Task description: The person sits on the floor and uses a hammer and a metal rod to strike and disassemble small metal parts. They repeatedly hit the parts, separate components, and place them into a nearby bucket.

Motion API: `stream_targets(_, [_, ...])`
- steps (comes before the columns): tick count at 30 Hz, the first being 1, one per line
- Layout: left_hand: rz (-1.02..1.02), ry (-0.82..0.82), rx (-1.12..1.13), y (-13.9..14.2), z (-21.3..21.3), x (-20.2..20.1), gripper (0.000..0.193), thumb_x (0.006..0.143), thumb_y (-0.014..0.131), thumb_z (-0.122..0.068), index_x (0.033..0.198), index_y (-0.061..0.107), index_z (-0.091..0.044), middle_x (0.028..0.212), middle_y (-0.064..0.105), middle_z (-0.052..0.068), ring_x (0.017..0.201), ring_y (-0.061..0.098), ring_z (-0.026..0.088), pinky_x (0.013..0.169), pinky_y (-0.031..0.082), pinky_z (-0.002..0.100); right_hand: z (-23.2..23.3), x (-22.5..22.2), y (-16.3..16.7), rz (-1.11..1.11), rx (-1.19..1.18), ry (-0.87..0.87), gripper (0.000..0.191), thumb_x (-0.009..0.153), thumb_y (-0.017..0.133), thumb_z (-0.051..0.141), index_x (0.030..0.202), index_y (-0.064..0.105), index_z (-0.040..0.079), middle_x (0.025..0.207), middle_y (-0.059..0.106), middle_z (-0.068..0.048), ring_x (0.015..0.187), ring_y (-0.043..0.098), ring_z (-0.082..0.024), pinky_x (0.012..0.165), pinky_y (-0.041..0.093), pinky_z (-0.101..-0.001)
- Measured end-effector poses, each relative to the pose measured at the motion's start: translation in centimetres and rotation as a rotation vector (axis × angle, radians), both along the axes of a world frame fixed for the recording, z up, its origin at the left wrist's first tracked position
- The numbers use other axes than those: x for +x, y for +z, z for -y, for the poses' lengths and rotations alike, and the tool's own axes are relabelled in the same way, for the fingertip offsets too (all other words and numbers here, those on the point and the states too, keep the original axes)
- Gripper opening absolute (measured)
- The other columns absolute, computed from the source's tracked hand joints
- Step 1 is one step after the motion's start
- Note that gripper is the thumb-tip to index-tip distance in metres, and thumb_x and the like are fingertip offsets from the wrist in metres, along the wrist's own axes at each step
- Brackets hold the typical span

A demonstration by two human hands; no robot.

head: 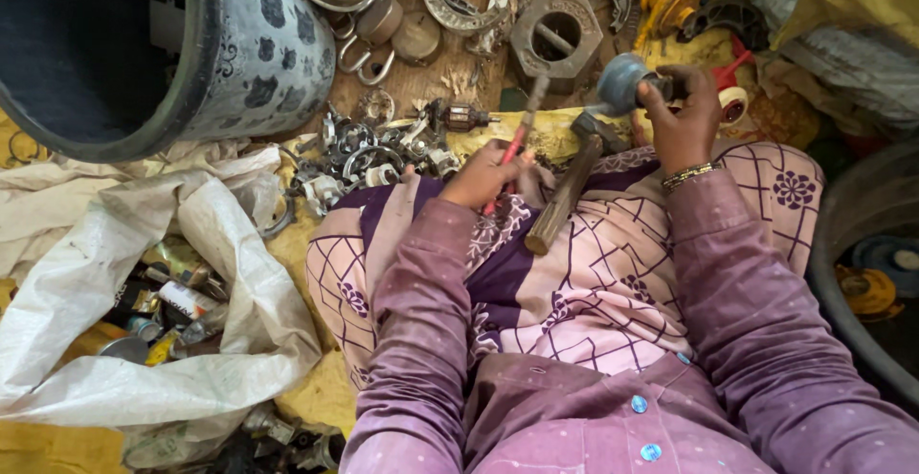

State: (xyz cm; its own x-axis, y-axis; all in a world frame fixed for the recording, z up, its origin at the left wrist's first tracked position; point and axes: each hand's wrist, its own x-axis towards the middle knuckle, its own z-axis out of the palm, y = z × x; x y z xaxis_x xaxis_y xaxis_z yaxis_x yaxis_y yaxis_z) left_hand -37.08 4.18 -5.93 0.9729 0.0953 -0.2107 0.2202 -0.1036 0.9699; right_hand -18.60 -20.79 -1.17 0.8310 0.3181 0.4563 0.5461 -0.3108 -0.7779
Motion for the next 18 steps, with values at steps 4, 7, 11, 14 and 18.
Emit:
stream_targets(4, [-0.052, -0.021, 0.081, 1.8, -0.6, -0.7, 0.041, 0.099, 0.067, -0.039, 0.082, 0.066, -0.001, 0.067, 0.062, 0.004, 0.059, 0.058, 0.013, 0.056, 0.048, 0.030, 0.1, -0.1, 0.5, 0.056, -0.083, 0.101, 0.042, 0.085, 0.084, -0.007, 0.125, 0.073, 0.002, 0.125, 0.065, -0.013, 0.112, 0.066, -0.025, 0.090, 0.056, -0.0326])
stream_targets(7, [-0.189, -0.089, 0.138, 2.9, 0.1, -0.9, 0.043, 0.095, 0.070, -0.043, 0.086, 0.068, -0.002, 0.069, 0.062, 0.002, 0.060, 0.057, 0.014, 0.057, 0.047, 0.030, 0.1, -0.1, 0.5, 0.012, -0.019, 0.153, 0.043, 0.088, 0.079, -0.012, 0.129, 0.070, 0.001, 0.132, 0.066, -0.011, 0.118, 0.066, -0.023, 0.096, 0.055, -0.0320])
stream_targets(11, [-0.251, -0.234, -0.118, 2.6, 1.4, -0.5, 0.045, 0.088, 0.070, -0.048, 0.095, 0.074, -0.005, 0.070, 0.068, 0.001, 0.064, 0.065, 0.017, 0.062, 0.052, 0.030, 0.0, -0.3, 0.7, -0.099, 0.058, 0.169, 0.041, 0.094, 0.076, -0.012, 0.131, 0.068, 0.002, 0.136, 0.064, -0.010, 0.119, 0.065, -0.020, 0.096, 0.054, -0.0291])
stream_targets(14, [-0.165, -0.218, 0.198, 1.6, 2.2, -0.5, 0.051, 0.087, 0.080, -0.047, 0.096, 0.076, 0.003, 0.104, 0.052, 0.005, 0.082, 0.066, 0.020, 0.075, 0.054, 0.033, -0.2, -0.6, 1.0, -0.132, 0.102, 0.225, 0.041, 0.095, 0.074, -0.011, 0.133, 0.067, 0.002, 0.139, 0.062, -0.010, 0.123, 0.064, -0.020, 0.099, 0.055, -0.0285])
stream_targets(18, [-0.094, -0.197, 0.172, 1.0, 2.6, -1.2, 0.060, 0.082, 0.087, -0.042, 0.117, 0.062, 0.000, 0.113, 0.065, 0.015, 0.096, 0.067, 0.022, 0.086, 0.054, 0.033, -0.5, -1.3, 1.4, -0.051, 0.052, 0.300, 0.043, 0.095, 0.072, -0.015, 0.134, 0.066, 0.002, 0.141, 0.062, -0.011, 0.130, 0.062, -0.022, 0.106, 0.053, -0.0308])
